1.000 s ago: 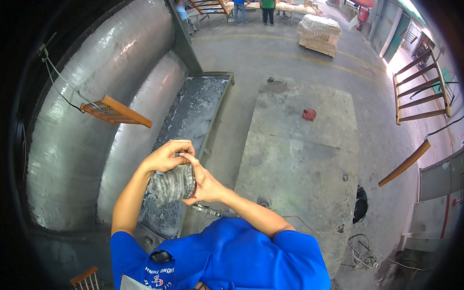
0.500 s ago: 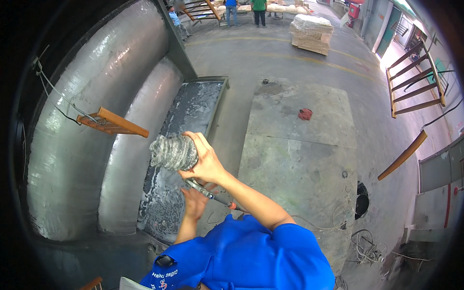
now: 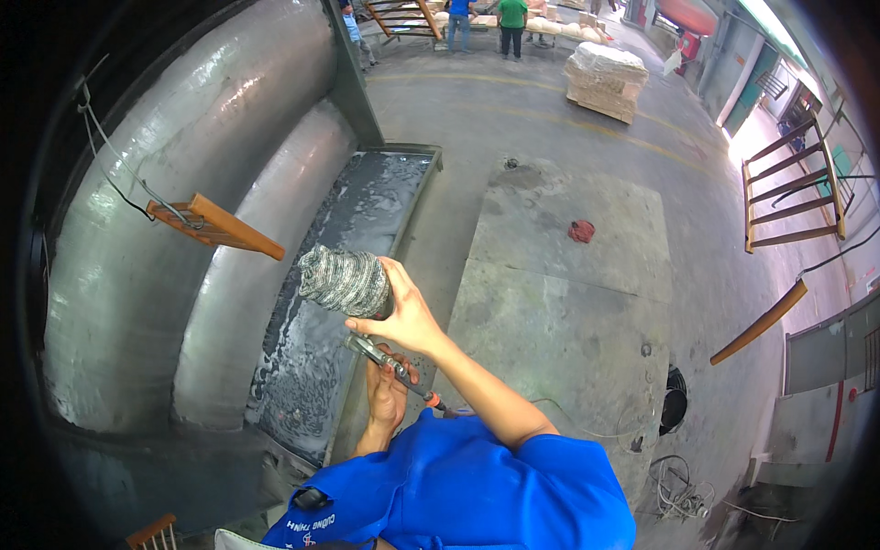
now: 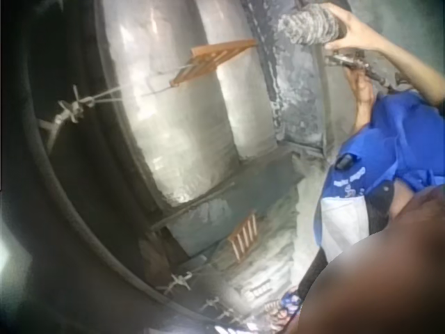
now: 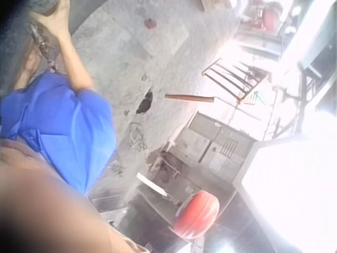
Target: The person prepares a spray gun by attaching a cloth-wrapped nozzle and then spray paints a wooden chair frame suspended in a spray booth. The person rotates the chair to coat multiple sides and continues spraying until the end of the clip.
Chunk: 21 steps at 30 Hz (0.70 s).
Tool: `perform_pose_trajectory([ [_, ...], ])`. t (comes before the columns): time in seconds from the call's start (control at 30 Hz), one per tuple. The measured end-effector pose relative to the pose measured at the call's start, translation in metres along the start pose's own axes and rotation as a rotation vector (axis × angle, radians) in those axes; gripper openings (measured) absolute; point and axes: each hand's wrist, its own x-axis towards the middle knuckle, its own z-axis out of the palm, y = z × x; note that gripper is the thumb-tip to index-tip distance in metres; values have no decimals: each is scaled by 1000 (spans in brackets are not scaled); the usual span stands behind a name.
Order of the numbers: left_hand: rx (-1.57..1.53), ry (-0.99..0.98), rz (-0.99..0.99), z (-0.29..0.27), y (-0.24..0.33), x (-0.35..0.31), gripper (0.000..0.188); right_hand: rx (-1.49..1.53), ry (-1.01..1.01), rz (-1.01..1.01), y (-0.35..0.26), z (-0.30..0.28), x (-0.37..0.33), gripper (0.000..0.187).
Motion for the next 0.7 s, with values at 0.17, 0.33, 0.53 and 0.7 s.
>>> perform_pose_trajectory([
  [0.17,60,-75,-21,8,7,5,53,92,-51,1,-11,-17,27,120],
  [0.33,30,-36,-10,17,3,5,58,140,-33,87,-14,-7,18,106],
  [0.53,23,-65,-64,14,10,1,58,40,1,-11,0,-4,10,91],
  [0.7,-13,-34,-61,12,5,-2,58,-87,82,-42,20,5,-4,92],
])
